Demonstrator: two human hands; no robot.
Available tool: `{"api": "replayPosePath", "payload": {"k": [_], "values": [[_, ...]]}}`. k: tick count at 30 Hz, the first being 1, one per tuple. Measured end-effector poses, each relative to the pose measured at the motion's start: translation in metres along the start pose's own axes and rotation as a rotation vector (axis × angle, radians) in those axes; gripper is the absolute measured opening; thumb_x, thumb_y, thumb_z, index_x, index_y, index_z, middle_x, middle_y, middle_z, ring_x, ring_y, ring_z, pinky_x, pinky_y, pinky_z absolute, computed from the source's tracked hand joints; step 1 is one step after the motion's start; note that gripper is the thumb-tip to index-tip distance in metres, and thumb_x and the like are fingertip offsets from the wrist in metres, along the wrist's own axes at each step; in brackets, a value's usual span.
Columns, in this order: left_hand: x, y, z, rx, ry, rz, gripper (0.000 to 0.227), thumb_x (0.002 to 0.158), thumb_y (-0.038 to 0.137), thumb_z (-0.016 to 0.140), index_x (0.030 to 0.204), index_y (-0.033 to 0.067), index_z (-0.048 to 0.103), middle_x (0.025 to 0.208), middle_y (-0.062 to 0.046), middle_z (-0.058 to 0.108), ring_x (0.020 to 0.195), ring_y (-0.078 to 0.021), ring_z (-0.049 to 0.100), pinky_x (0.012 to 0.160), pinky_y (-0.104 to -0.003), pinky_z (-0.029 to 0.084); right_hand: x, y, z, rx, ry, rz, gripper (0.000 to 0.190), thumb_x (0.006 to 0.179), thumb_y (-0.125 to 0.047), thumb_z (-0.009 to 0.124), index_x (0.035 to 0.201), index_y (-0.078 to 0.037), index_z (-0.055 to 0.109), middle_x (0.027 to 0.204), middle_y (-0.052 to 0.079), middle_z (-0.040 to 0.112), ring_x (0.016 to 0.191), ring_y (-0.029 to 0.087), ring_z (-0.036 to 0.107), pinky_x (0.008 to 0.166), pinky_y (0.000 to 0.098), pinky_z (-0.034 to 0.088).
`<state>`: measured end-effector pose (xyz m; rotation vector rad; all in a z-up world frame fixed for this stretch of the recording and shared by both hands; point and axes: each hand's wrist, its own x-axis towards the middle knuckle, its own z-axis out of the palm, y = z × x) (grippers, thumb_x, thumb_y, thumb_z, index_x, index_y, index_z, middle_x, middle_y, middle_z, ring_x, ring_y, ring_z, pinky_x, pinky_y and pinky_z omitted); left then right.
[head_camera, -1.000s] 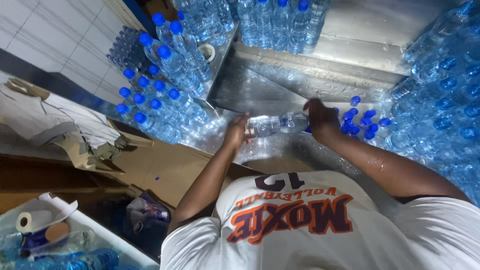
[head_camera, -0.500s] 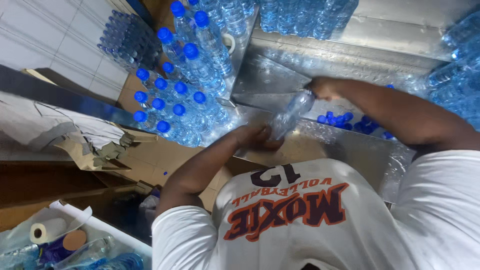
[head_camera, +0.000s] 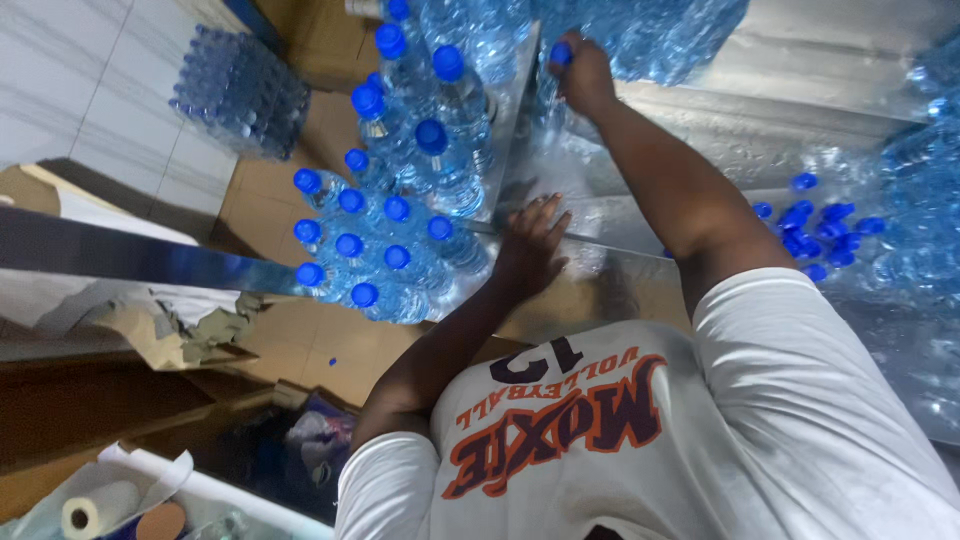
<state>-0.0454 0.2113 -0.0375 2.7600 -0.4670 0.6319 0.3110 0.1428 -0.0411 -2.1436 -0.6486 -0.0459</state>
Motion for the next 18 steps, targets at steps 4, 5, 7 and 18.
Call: {"api": "replayPosePath", "payload": {"k": [4, 5, 7, 18], "values": [[-0.025, -0.006, 0.015, -0.116, -0.017, 0.063, 0.11, 0.08, 0.039, 0.105, 0.164, 0.0154, 0.04, 0.174, -0.02, 0.039, 0.156, -0.0435, 0.048, 0.125, -0.063, 0.045, 0.014, 0.022, 0.011, 0.26, 0.034, 0.031, 0.033, 0.104, -0.007, 0.083, 0.134, -0.01, 0.069, 0.106, 0.014, 0.071, 0.062, 0.022, 0.076, 0.048, 0.0338, 0.072], [-0.024, -0.006, 0.012, -0.128, -0.029, 0.067, 0.11, 0.08, 0.039, 0.105, 0.164, 0.0154, 0.04, 0.174, -0.02, 0.039, 0.156, -0.0435, 0.048, 0.125, -0.063, 0.045, 0.006, 0.022, 0.009, 0.259, 0.037, 0.047, 0.033, 0.104, -0.007, 0.083, 0.134, -0.01, 0.069, 0.106, 0.014, 0.071, 0.062, 0.022, 0.076, 0.048, 0.0338, 0.072], [-0.018, -0.007, 0.008, -0.217, 0.076, 0.029, 0.08, 0.086, 0.006, 0.078, 0.159, 0.0076, 0.043, 0.166, -0.026, 0.045, 0.15, -0.0445, 0.049, 0.122, -0.059, 0.044, -0.004, 0.019, 0.0, 0.198, -0.011, 0.149, 0.049, 0.109, -0.017, 0.093, 0.086, -0.015, 0.051, 0.074, 0.004, 0.057, 0.063, 0.016, 0.072, 0.055, 0.0344, 0.067], [-0.001, -0.01, 0.063, -0.468, 0.229, -0.245, 0.076, 0.078, -0.008, 0.049, 0.153, 0.0064, 0.056, 0.149, -0.018, 0.058, 0.142, -0.0417, 0.058, 0.128, -0.054, 0.039, -0.387, -0.041, -0.04, 0.064, -0.452, -0.149, 0.083, 0.109, -0.052, 0.057, 0.167, 0.004, 0.042, 0.166, 0.037, 0.041, 0.159, 0.052, 0.033, 0.135, 0.0588, 0.02]]}}
